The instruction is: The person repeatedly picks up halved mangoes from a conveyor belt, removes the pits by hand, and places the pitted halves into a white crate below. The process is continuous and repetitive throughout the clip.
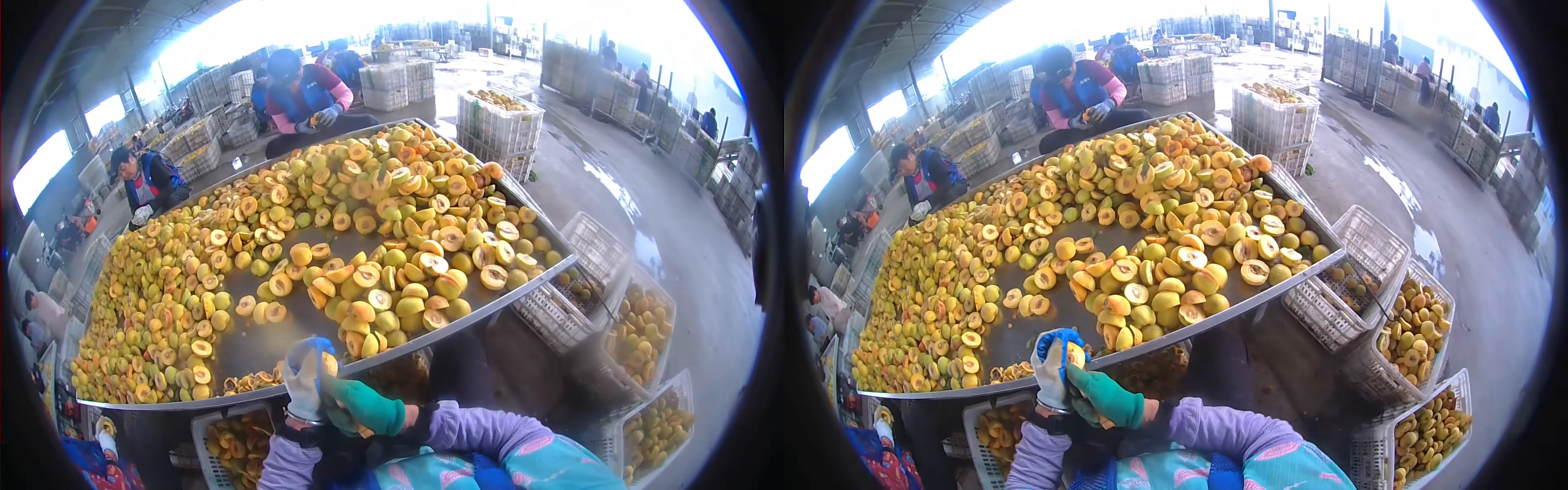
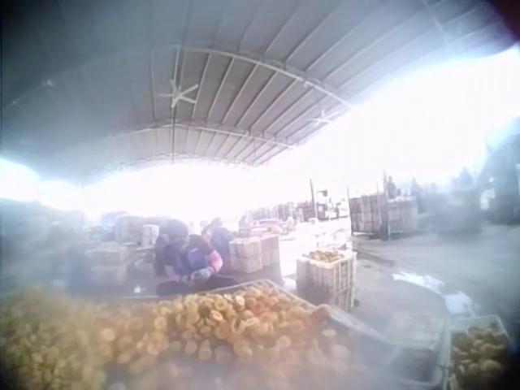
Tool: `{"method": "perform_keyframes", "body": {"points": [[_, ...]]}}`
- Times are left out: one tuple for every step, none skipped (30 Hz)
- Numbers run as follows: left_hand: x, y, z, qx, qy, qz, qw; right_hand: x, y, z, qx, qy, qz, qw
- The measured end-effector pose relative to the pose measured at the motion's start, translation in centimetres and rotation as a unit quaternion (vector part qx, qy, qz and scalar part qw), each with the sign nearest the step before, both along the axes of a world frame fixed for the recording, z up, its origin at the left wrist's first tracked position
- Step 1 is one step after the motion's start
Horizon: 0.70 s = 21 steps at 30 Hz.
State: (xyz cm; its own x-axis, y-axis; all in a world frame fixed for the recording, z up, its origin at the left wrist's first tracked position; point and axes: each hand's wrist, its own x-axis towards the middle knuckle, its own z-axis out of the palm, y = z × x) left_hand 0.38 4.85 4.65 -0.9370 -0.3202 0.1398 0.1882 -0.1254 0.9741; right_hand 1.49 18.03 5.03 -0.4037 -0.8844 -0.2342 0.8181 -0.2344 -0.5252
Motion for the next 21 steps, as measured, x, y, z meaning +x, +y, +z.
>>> {"method": "perform_keyframes", "body": {"points": [[-0.2, -1.1, -0.9, -0.064, -0.011, -0.037, 0.997, 0.2, 0.0, -0.8, -0.001, 0.000, 0.013, 1.000], [0.0, -2.2, -1.2, -0.129, -0.024, -0.073, 0.989, 0.5, 0.1, -1.1, -0.003, -0.002, 0.027, 1.000], [-0.6, -2.6, -0.6, -0.079, -0.082, -0.156, 0.981, 0.7, 0.1, -1.2, -0.037, -0.064, 0.026, 0.997], [-0.8, -2.5, 0.3, -0.022, -0.117, -0.218, 0.969, 0.8, -0.2, -1.2, -0.070, -0.125, 0.024, 0.989], [-1.5, -2.8, 1.0, -0.036, -0.127, -0.256, 0.958, 0.9, -0.6, -0.9, -0.107, -0.184, 0.026, 0.977], [-1.7, -3.1, 1.0, -0.046, -0.147, -0.293, 0.944, 1.0, -0.8, -1.7, -0.084, -0.158, 0.002, 0.984], [-2.9, -3.1, 0.6, -0.094, -0.098, -0.308, 0.942, 0.3, -1.0, -3.0, -0.061, -0.130, -0.020, 0.989], [-2.9, -3.5, -0.3, -0.137, -0.070, -0.314, 0.937, 1.1, -1.5, -4.1, -0.038, -0.123, -0.031, 0.991], [-2.3, -3.2, -1.1, -0.115, -0.045, -0.243, 0.962, 1.6, -1.3, -3.5, -0.087, -0.149, -0.016, 0.985], [-1.2, -2.9, -1.6, -0.103, -0.022, -0.161, 0.981, 1.6, -1.1, -2.4, -0.139, -0.179, 0.002, 0.974], [0.1, -2.7, -0.7, -0.012, -0.045, -0.191, 0.981, 1.9, -1.4, -1.7, -0.152, -0.193, 0.026, 0.969], [0.5, -2.3, -0.2, 0.087, -0.054, -0.222, 0.970, 1.6, -1.6, -1.6, -0.161, -0.198, 0.042, 0.966], [1.0, -2.5, -0.6, 0.085, -0.048, -0.209, 0.973, 1.5, -1.6, -1.8, -0.135, -0.189, 0.068, 0.970], [1.6, -3.0, -0.9, 0.082, -0.039, -0.194, 0.977, 1.2, -1.6, -1.9, -0.110, -0.174, 0.097, 0.974], [2.0, -3.4, -1.7, 0.005, -0.022, -0.142, 0.990, 0.4, -1.6, -2.7, -0.137, -0.180, 0.146, 0.963], [3.3, -3.9, -2.7, 0.087, -0.059, -0.075, 0.992, 0.5, -2.0, -3.2, -0.159, -0.221, 0.184, 0.944], [4.8, -4.7, -3.6, 0.165, -0.096, -0.006, 0.982, 1.1, -2.8, -3.1, -0.157, -0.232, 0.204, 0.938], [5.7, -5.4, -3.1, 0.224, -0.113, -0.004, 0.968, 1.5, -3.3, -2.8, -0.159, -0.240, 0.214, 0.933], [6.9, -6.2, -2.5, 0.286, -0.129, 0.004, 0.950, 2.3, -3.6, -2.5, -0.178, -0.224, 0.255, 0.924], [8.3, -7.7, -2.8, 0.346, -0.138, 0.083, 0.924, 3.1, -4.0, -2.2, -0.201, -0.209, 0.298, 0.909], [10.9, -10.8, -5.0, 0.343, -0.113, 0.068, 0.930, 3.6, -4.4, -2.2, -0.132, -0.177, 0.277, 0.935]]}}
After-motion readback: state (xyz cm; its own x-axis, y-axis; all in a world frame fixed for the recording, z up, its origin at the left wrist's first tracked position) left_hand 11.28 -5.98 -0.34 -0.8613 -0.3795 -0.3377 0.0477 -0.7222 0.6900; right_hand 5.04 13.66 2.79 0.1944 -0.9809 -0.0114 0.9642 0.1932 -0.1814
